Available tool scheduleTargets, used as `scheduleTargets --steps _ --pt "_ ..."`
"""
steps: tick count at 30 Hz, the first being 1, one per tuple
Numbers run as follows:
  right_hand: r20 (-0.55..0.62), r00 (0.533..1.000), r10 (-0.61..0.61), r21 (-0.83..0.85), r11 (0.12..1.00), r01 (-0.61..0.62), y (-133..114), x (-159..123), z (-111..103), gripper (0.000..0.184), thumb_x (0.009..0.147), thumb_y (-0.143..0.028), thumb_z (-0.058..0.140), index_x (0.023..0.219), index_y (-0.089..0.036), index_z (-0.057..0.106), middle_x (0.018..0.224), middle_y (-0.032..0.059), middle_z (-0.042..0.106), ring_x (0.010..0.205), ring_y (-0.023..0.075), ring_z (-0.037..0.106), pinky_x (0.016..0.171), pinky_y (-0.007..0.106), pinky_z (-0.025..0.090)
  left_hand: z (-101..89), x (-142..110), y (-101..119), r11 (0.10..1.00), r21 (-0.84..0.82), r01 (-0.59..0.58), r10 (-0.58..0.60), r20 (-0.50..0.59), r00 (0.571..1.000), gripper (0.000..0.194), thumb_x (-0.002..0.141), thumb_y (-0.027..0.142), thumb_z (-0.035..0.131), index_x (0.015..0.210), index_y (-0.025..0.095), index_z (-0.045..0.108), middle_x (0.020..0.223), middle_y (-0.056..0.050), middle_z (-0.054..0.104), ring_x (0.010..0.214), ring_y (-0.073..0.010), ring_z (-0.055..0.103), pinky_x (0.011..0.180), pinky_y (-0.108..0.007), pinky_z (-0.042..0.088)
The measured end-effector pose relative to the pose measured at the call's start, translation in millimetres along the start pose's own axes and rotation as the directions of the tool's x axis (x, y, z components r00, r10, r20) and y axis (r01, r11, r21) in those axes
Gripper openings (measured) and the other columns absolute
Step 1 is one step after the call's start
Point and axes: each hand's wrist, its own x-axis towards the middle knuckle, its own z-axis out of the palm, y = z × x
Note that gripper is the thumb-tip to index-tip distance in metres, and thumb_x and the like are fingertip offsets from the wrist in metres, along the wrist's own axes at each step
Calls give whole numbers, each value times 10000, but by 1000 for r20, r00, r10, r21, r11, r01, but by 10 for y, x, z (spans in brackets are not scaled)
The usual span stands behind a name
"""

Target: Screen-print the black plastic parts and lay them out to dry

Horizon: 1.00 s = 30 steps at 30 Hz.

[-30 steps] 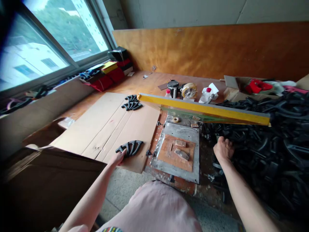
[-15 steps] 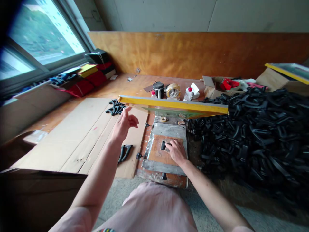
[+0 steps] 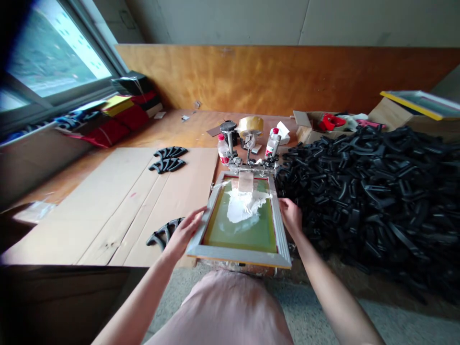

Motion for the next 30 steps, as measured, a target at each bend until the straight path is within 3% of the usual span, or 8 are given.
scheduleTargets --steps 2,6,11,16,20,23,26,30 --pt "-38 998 56 155 987 -49 -16 234 -61 304 937 -225 477 1134 -78 656 968 112 736 778 156 691 669 264 570 -21 48 -347 997 49 53 -52 -22 998 789 776 583 651 1436 210 434 893 -43 711 728 -174 650 582 -224 471" --pt "11 988 -153 217 965 147 -516 631 -33 657 771 -250 749 1365 -143 490 1338 170 555 1165 270 562 948 394 503 -33 245 -816 972 219 83 -67 -82 994 825 799 595 599 1482 194 366 865 -53 705 699 -182 651 558 -235 460" --pt "406 886 -226 77 974 213 -970 509 98 210 832 -215 666 1035 -170 632 1013 99 677 962 254 613 825 350 498 -71 344 -973 961 264 78 -63 -67 996 757 824 606 558 1441 187 429 886 -57 702 741 -181 652 587 -234 463" --pt "472 759 -449 137 887 440 -871 -9 -24 230 878 -82 485 995 -181 656 970 73 679 914 216 614 740 301 462 -70 333 -1003 978 196 73 -65 -46 997 722 831 594 561 1415 186 445 862 -39 683 737 -174 637 599 -232 453" --pt "496 647 -579 288 813 506 -785 14 -191 213 838 -90 542 924 -225 683 895 27 686 831 186 621 680 272 433 -67 339 -1015 984 168 62 -57 -32 998 701 823 593 577 1381 182 473 862 -44 683 730 -177 641 590 -233 454" --pt "452 718 -529 302 848 435 -808 132 -160 132 818 -134 608 852 -234 687 853 15 686 823 188 619 681 271 432 -67 340 -999 984 167 62 -56 -39 998 683 817 588 587 1354 177 494 849 -42 680 724 -176 644 587 -231 459" --pt "345 790 -506 262 861 437 -827 30 -36 260 845 -67 521 975 -211 694 980 54 696 939 200 610 782 291 453 -58 326 -965 988 137 72 -68 -32 997 689 800 588 609 1337 172 501 808 -31 669 712 -178 647 590 -235 469" --pt "339 741 -579 315 812 491 -776 -243 8 322 861 -64 496 1085 -206 679 1037 65 692 941 190 621 815 295 468 -42 296 -925 988 133 77 -72 -44 996 673 793 594 612 1320 185 521 797 -25 671 696 -172 645 567 -224 456"
